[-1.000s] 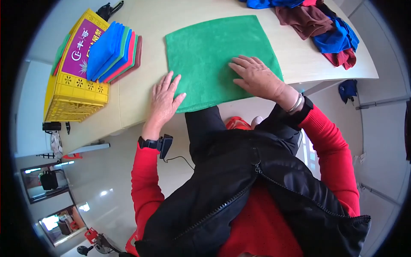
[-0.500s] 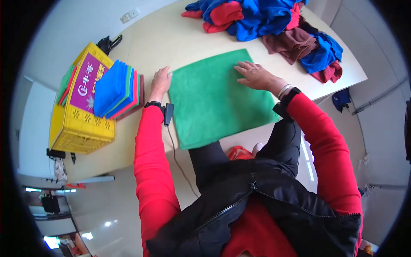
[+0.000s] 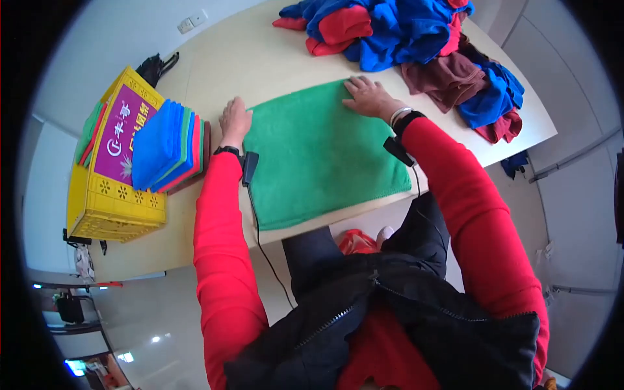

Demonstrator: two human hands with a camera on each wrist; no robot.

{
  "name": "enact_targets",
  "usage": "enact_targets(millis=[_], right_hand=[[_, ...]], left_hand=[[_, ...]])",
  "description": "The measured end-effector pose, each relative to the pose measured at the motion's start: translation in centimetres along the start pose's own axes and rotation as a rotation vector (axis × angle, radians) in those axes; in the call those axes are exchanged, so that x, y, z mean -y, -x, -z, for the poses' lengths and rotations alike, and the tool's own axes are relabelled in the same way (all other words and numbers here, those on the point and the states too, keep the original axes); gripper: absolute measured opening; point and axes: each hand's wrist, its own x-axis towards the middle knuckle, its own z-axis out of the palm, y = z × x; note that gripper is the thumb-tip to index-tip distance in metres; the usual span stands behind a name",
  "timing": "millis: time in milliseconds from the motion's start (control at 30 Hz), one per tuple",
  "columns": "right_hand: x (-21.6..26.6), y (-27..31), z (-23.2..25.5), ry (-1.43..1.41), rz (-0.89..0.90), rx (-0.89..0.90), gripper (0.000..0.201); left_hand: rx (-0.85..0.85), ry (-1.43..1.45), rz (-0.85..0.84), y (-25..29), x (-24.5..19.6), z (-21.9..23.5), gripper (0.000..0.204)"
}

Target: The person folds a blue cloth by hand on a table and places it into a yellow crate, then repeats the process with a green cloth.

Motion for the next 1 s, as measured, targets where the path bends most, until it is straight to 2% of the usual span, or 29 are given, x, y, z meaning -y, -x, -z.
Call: enact_targets(millis=[33, 100, 133, 167, 200, 233, 267, 333, 467, 600, 633, 733, 900, 1000], right_hand=[[1.0, 0.7, 0.0, -0.010, 0.009, 0.022, 0.064], [3.0, 2.4, 0.6, -0.073, 0.110, -0.053, 0.062], [4.5, 3.5, 1.0, -0.110, 0.165, -0.089, 0.060], [6.0, 5.0, 1.4, -0.122, 0.182, -0.068, 0.060], [7.6, 7.1, 1.8, -0.179, 0.285, -0.089, 0.059], [9.2, 9.0, 1.9, -0.234, 0.384, -0.116, 0.057], [10.7, 10.7, 1.8, -0.244, 0.392, -0.106, 0.057], [13.5, 13.8, 1.7, -0.345, 0.498, -0.113, 0.054], [16.5, 18.0, 1.7, -0.387, 0.524, -0.150, 0.050], [17.0, 18.8, 2.2, -0.539, 0.480, -0.056, 0.048], [17.4, 19.0, 2.2, -0.534, 0.473, -0.060, 0.048], [19.4, 19.4, 1.6, -0.460, 0.512, -0.223, 0.037], [18.1, 20.5, 1.3, -0.554, 0.500, -0.149, 0.040], [14.9, 21.4, 1.6, -0.452, 0.482, -0.336, 0.050]], left_hand=[[0.024, -0.004, 0.010, 1.1, -0.2, 0.5, 0.028], [0.011, 0.055, -0.200, 2.3, -0.7, 3.2, 0.026], [0.033, 0.052, -0.178, 3.9, -1.2, 5.0, 0.026], [0.222, 0.256, -0.220, 6.1, -1.8, 6.9, 0.026], [0.408, 0.464, -0.259, 8.6, -2.6, 8.9, 0.026], [0.389, 0.477, -0.299, 11.4, -3.4, 10.7, 0.027], [0.365, 0.491, -0.342, 14.4, -4.1, 12.1, 0.028], [0.296, 0.416, -0.386, 19.6, -4.5, 13.0, 0.030], [0.318, 0.364, -0.311, 25.8, -5.4, 15.2, 0.033], [0.245, 0.420, -0.252, 27.5, -4.9, 14.9, 0.039], [0.242, 0.423, -0.261, 27.7, -5.0, 14.7, 0.039], [0.160, 0.401, -0.272, 28.2, -5.7, 14.5, 0.040], [0.198, 0.343, -0.304, 29.1, -5.2, 14.9, 0.040], [0.044, 0.283, -0.285, 29.6, -5.4, 14.8, 0.039]])
